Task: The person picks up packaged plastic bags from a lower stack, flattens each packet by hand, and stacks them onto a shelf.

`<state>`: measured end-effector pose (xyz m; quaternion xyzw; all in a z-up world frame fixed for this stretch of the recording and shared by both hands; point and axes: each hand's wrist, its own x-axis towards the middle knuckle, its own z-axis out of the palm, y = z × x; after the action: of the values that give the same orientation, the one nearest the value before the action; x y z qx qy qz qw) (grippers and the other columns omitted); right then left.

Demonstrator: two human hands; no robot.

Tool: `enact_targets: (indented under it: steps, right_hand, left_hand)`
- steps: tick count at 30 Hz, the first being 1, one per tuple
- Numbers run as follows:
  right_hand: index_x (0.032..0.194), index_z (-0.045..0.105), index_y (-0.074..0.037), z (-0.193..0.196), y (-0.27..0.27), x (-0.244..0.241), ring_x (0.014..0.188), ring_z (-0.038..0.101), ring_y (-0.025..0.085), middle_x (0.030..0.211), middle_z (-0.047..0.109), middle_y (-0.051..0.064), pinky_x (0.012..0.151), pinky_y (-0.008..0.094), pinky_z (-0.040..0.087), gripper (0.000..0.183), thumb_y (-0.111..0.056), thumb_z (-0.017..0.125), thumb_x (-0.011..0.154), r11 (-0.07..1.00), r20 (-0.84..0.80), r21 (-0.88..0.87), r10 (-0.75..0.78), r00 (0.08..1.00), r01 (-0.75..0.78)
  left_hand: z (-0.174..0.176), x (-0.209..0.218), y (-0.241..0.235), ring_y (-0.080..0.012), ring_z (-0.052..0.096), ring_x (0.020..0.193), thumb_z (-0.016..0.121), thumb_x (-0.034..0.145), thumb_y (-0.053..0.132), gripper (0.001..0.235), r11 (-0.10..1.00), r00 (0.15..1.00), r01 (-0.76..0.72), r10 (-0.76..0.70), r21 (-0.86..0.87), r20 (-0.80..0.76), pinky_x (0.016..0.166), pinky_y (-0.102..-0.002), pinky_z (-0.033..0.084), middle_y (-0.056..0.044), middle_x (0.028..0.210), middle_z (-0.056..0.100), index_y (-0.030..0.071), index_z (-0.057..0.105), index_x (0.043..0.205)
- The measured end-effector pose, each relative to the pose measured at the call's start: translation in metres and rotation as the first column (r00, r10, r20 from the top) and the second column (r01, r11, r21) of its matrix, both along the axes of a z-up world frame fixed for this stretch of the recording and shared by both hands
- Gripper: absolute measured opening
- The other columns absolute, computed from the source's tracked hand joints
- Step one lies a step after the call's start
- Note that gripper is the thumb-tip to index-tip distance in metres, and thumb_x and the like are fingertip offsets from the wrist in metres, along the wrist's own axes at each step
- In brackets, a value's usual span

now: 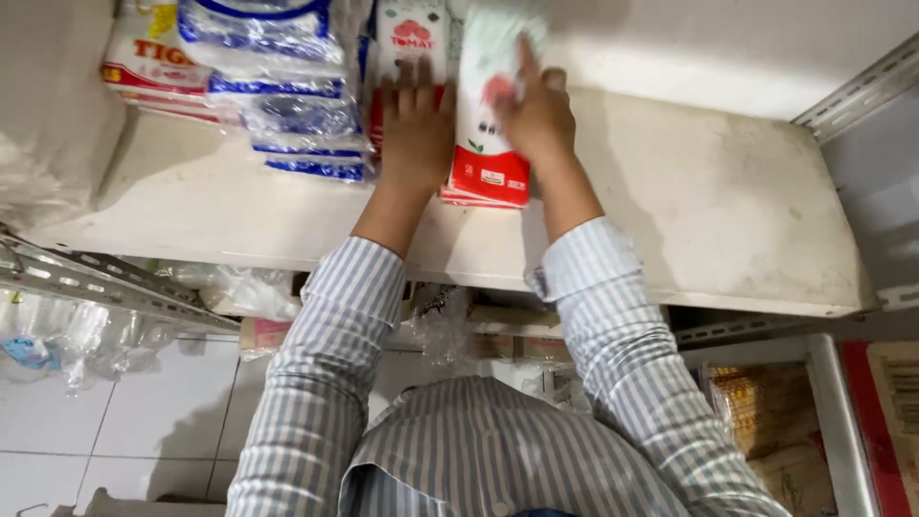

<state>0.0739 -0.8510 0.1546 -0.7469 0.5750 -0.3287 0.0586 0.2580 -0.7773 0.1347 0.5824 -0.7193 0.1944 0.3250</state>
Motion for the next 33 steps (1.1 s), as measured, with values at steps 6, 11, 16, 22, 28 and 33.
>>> enact_targets:
  steps: [6, 11, 16, 22, 28, 33]
  right_hand:
    - [0.144, 0.059, -0.036, 0.001, 0.002, 0.013, 0.105, 0.067, 0.036, 0.123, 0.061, 0.020, 0.090, 0.047, 0.054, 0.042, -0.038, 0.051, 0.103, 0.981, -0.222, 0.175, -0.040, 0.974, 0.080]
    - [0.140, 0.061, -0.034, 0.002, -0.013, 0.025, 0.102, 0.067, 0.037, 0.133, 0.052, 0.023, 0.089, 0.044, 0.055, 0.043, -0.029, 0.053, 0.099, 0.974, -0.149, 0.160, -0.137, 0.979, 0.161]
    - [0.143, 0.058, -0.028, 0.011, -0.014, 0.035, 0.103, 0.068, 0.034, 0.135, 0.050, 0.019, 0.089, 0.043, 0.056, 0.043, -0.026, 0.053, 0.100, 0.946, -0.132, 0.246, -0.183, 0.974, 0.211]
    - [0.145, 0.058, -0.027, 0.012, -0.011, 0.031, 0.105, 0.069, 0.032, 0.135, 0.052, 0.017, 0.092, 0.042, 0.056, 0.043, -0.025, 0.051, 0.103, 0.952, -0.110, 0.244, -0.161, 0.981, 0.184]
    - [0.153, 0.046, -0.021, -0.007, -0.014, 0.019, 0.127, 0.053, 0.043, 0.143, 0.046, 0.024, 0.103, 0.046, 0.048, 0.055, -0.036, 0.054, 0.100, 0.964, -0.146, 0.257, -0.027, 0.989, 0.064]
    - [0.159, 0.030, -0.016, -0.014, 0.008, 0.015, 0.142, 0.029, 0.056, 0.161, 0.012, 0.037, 0.114, 0.047, 0.038, 0.072, -0.046, 0.055, 0.099, 0.936, -0.092, 0.340, 0.124, 0.988, -0.086]
  left_hand:
    - [-0.008, 0.011, -0.001, -0.0440, 0.037, 0.146, 0.052, 0.101, 0.023, 0.037, 0.993, 0.997, 0.042, -0.035, 0.109, -0.066, 0.124, -0.062, 0.017, -0.022, 0.154, 0.049, 0.011, 0.067, 0.132]
    - [-0.006, 0.018, 0.008, -0.0432, 0.033, 0.148, 0.050, 0.099, 0.024, 0.046, 0.988, 0.984, 0.133, -0.122, 0.077, -0.127, 0.123, -0.060, 0.013, -0.023, 0.157, 0.044, 0.012, 0.064, 0.141]
    - [0.009, 0.019, 0.009, -0.0425, 0.017, 0.152, 0.044, 0.100, 0.027, 0.050, 0.927, 0.985, 0.120, -0.068, 0.355, -0.156, 0.123, -0.057, 0.003, -0.022, 0.164, 0.027, 0.016, 0.056, 0.147]
    - [0.011, 0.014, -0.011, -0.0440, 0.003, 0.154, 0.045, 0.093, 0.017, 0.060, 0.895, 0.995, 0.068, -0.032, 0.441, -0.089, 0.122, -0.057, -0.005, -0.026, 0.166, 0.015, 0.019, 0.048, 0.152]
    - [0.001, 0.006, -0.019, -0.0497, 0.001, 0.153, 0.049, 0.093, 0.016, 0.062, 0.907, 0.998, -0.008, 0.032, 0.420, -0.050, 0.122, -0.059, -0.004, -0.029, 0.166, 0.010, 0.017, 0.045, 0.155]
    - [-0.003, 0.007, -0.020, -0.0508, 0.000, 0.153, 0.054, 0.093, 0.018, 0.064, 0.910, 0.995, -0.010, 0.050, 0.415, -0.087, 0.123, -0.060, -0.001, -0.030, 0.167, 0.006, 0.016, 0.045, 0.156]
